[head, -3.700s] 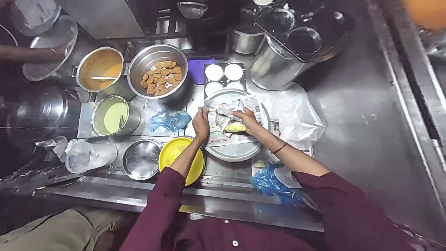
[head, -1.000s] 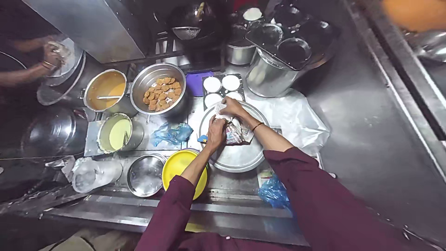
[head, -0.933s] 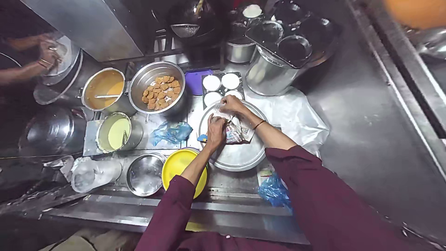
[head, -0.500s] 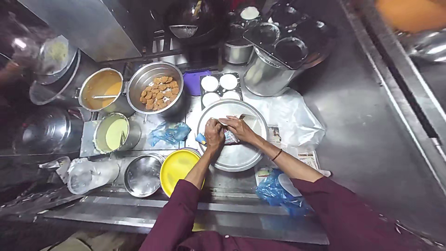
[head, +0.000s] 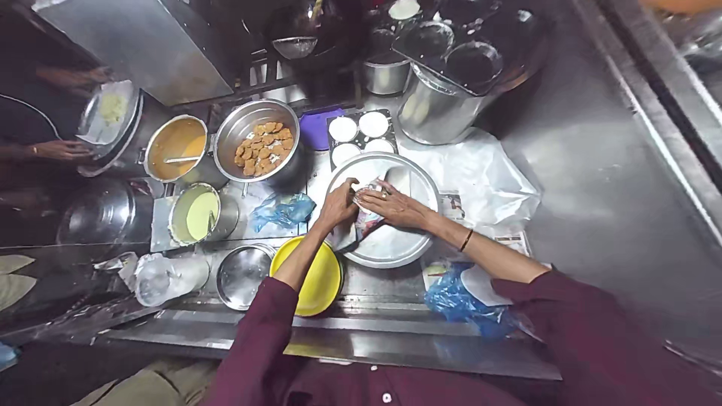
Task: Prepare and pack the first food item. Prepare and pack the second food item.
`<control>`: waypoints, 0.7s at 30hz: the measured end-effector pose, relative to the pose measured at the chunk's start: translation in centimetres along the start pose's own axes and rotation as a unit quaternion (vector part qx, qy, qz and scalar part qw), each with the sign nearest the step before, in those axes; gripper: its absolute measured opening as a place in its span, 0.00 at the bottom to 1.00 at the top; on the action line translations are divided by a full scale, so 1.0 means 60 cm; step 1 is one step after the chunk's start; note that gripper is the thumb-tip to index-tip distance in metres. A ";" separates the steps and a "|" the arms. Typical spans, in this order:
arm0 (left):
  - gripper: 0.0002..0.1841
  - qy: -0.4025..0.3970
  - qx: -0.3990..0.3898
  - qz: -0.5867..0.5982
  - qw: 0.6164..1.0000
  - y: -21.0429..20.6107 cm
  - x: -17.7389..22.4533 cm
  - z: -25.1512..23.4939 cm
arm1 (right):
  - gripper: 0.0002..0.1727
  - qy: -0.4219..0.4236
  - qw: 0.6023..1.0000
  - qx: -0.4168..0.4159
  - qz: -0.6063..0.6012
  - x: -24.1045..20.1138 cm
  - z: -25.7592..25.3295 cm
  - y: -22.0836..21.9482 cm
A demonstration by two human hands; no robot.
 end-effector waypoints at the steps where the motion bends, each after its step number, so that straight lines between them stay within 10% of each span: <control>1: 0.29 -0.001 -0.029 -0.023 0.999 0.004 0.007 0.013 | 0.32 0.029 1.000 0.008 0.007 0.008 0.005 0.006; 8: 0.30 -0.213 -0.056 0.054 0.974 -0.027 0.029 0.043 | 0.20 0.083 0.992 0.055 0.080 0.033 0.041 -0.007; 15: 0.19 -0.207 -0.076 0.025 0.975 -0.039 0.002 0.033 | 0.29 -0.038 0.994 0.101 -0.033 -0.089 0.121 -0.013; 21: 0.17 -0.179 -0.080 0.058 0.979 -0.035 0.005 0.039 | 0.13 -0.150 0.971 0.174 -0.060 -0.107 0.057 -0.018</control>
Point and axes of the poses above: each hand's wrist, its own z-axis away from the middle knuckle, its own y-axis out of the back of the hand, x = y × z, the point moved 3 cm from there along -z, towards the middle knuckle, and after that the axes turned 11 degrees about z, right-handed, at the moved point
